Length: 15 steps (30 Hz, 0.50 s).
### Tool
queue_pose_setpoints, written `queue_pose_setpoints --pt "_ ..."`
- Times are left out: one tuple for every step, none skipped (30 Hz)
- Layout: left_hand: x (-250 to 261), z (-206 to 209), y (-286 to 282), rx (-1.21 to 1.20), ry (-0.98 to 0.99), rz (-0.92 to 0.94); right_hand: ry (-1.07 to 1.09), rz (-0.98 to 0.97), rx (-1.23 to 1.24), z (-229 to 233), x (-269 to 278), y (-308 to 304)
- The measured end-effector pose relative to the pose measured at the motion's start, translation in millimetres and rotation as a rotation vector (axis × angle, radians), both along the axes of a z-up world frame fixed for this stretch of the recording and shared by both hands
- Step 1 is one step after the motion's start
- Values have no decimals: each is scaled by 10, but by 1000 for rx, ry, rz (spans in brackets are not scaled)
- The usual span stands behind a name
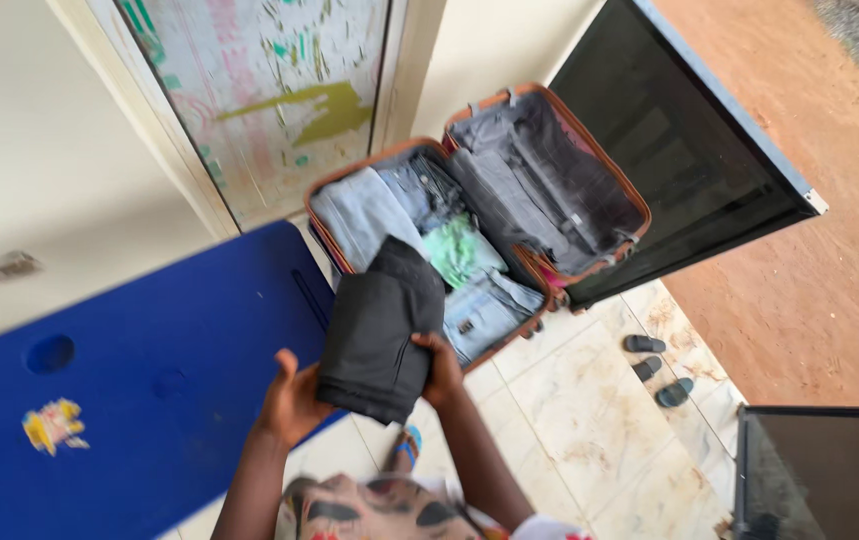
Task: The person takes clothing items from a laundry basket, folds them on a small blue table, and places them into an open suitcase.
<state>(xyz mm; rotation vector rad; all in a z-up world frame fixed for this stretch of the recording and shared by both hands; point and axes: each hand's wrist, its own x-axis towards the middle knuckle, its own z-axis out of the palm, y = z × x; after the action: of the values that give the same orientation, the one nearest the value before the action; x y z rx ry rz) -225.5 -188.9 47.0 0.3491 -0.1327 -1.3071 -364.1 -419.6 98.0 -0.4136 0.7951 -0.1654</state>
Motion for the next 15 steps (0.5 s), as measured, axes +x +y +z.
queue_pose_setpoints --pt "-80 8 -111 -55 -12 -43 52 46 -4 6 -76 -197" --pt "-155 70 -244 95 -91 -39 91 95 -17 33 -96 -394" --pt "-284 163 -394 247 -169 -33 100 113 -61 68 -162 -525" --pt "-387 281 -502 405 -247 -24 107 133 -100 103 -204 -609" --pt "-430 397 -600 514 -309 -32 113 153 -139 138 -223 -678" --pt "-469 488 -696 624 -367 -46 112 185 -174 163 -242 -731" --pt "-502 558 -780 734 -424 -61 112 217 -208 187 -243 -783" --pt "-514 616 -855 751 -445 -50 109 244 -242 211 -233 -820" --pt "-512 660 -935 767 -466 -40 78 271 -253 237 -226 -858" --pt "-498 693 -1013 782 -490 -34 47 292 -264 262 -218 -892" --pt "-492 716 -1077 777 -480 12 16 313 -275 284 -194 -910" --pt "-503 727 -1131 771 -470 54 62 299 -307 309 -169 -920" --pt "-504 731 -1176 765 -459 97 109 285 -339 340 -136 -932" --pt "-518 722 -1244 749 -440 137 162 271 -374 385 -137 -966" --pt "-524 706 -1309 732 -421 177 127 275 -401 435 -144 -988"
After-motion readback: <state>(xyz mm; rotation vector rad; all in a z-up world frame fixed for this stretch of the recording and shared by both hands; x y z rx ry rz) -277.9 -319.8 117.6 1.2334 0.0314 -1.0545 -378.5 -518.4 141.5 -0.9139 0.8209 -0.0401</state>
